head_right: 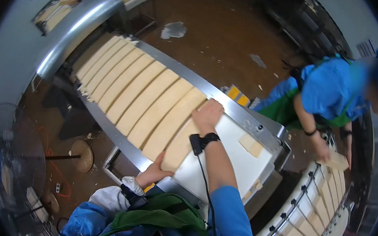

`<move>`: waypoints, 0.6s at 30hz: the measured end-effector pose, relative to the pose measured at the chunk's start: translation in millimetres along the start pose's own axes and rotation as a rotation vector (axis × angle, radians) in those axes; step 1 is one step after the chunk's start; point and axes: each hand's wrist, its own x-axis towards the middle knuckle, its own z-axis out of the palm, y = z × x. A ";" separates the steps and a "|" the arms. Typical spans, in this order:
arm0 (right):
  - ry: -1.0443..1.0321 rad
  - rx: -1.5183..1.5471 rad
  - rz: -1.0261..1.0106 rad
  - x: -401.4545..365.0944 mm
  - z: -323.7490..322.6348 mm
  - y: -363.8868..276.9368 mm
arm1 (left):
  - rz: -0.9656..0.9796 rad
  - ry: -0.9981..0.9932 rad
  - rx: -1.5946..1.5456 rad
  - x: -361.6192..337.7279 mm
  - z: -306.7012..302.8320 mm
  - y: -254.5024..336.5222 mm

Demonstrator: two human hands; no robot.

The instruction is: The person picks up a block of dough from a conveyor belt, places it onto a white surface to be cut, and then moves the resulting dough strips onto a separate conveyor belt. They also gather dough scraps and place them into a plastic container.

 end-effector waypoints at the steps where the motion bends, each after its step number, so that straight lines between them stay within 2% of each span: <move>1: 0.015 0.000 0.010 -3.0 -1.5 4.3 | 0.034 -0.003 0.000 -0.4 0.2 3.5; 3: -0.003 -0.060 0.078 -19.7 -12.7 24.3 | 0.102 -0.049 0.005 -3.9 3.6 10.3; 7: -0.022 -0.146 0.323 -73.7 -32.5 119.8 | 0.088 -0.198 0.356 -7.1 6.6 47.9; 9: -0.023 -0.137 0.419 -122.1 -35.0 171.6 | 0.171 -0.277 0.495 0.3 15.3 50.4; 10: -0.020 -0.134 0.470 -147.1 -36.6 196.8 | 0.289 -0.269 0.494 4.5 20.6 46.7; 11: -0.082 -0.013 0.528 -172.2 -39.2 219.1 | 0.329 -0.280 0.529 8.2 24.7 45.5; 13: -0.015 0.373 0.542 -230.5 -58.0 235.4 | 0.403 -0.293 0.597 14.4 28.9 48.4; 15: -0.072 0.512 0.510 -277.0 -64.1 242.5 | 0.443 -0.286 0.712 11.2 30.8 64.1; 17: -0.028 0.517 0.188 -309.5 -55.2 247.5 | 0.470 -0.264 0.847 20.0 39.7 66.4; 18: -0.117 0.426 0.275 -321.6 -68.0 234.4 | 0.485 -0.257 0.895 23.5 44.3 59.3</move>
